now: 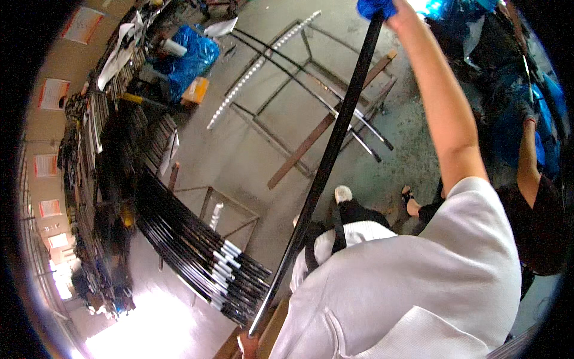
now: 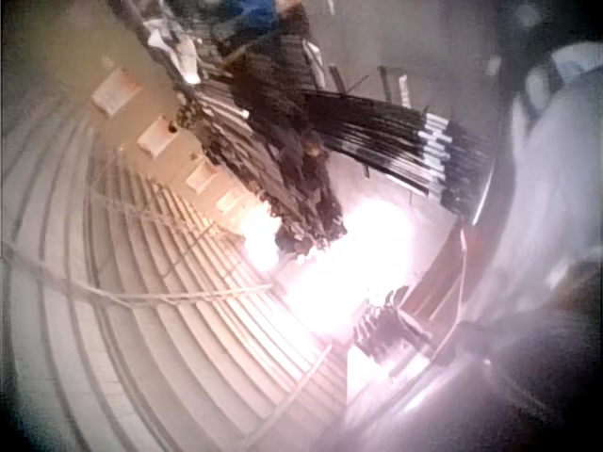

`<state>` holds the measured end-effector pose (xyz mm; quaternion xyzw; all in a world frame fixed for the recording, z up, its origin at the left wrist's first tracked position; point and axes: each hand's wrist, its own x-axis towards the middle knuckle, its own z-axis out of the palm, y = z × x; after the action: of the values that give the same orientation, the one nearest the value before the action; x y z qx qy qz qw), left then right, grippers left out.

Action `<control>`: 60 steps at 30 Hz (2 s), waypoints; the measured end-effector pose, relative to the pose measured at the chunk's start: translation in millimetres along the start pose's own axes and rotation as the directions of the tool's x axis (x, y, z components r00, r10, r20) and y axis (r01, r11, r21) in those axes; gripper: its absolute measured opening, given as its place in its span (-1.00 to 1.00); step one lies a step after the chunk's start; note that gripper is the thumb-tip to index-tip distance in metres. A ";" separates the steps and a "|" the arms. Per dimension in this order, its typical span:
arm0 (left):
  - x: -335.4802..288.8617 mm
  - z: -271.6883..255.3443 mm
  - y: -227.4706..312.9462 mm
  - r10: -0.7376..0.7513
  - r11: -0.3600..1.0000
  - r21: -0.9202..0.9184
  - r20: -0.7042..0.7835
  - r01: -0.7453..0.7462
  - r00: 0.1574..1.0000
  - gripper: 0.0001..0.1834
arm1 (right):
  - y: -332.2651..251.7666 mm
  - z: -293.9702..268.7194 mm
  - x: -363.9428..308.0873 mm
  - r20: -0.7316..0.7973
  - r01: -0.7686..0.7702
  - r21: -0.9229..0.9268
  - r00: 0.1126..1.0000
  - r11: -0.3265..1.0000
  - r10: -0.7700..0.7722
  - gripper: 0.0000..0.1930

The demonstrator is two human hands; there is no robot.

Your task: The person wipes long black rods with a blue cloth by hand. After cleaning several rods, the person gathers them into a bundle, wraps a black strap around the group to secure it, and then carries the bundle across the room.

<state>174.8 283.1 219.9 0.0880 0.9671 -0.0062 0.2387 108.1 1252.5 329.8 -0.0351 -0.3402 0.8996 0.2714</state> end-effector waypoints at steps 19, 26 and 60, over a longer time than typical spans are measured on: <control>162.4 -79.6 418.0 0.239 0.589 -0.758 -0.168 -0.280 0.956 -0.77 | 266.0 204.1 -157.1 -0.166 -0.163 -0.021 0.974 0.986 0.158 -0.69; 162.6 -76.8 405.7 0.254 0.766 -0.572 -0.150 -0.294 0.955 -0.72 | 272.6 190.6 -147.6 -0.355 -0.240 -0.172 0.920 0.956 0.167 -0.73; 298.0 -77.8 176.6 -0.554 -0.177 -0.965 -0.066 -0.195 0.830 -0.69 | 417.0 96.3 -287.5 -0.247 -0.011 -0.959 0.527 -0.284 0.813 -0.27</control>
<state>-89.8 511.0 156.2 -0.2728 0.6492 0.7092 -0.0347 134.9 789.1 105.3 -0.0832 -0.8711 0.3514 -0.3329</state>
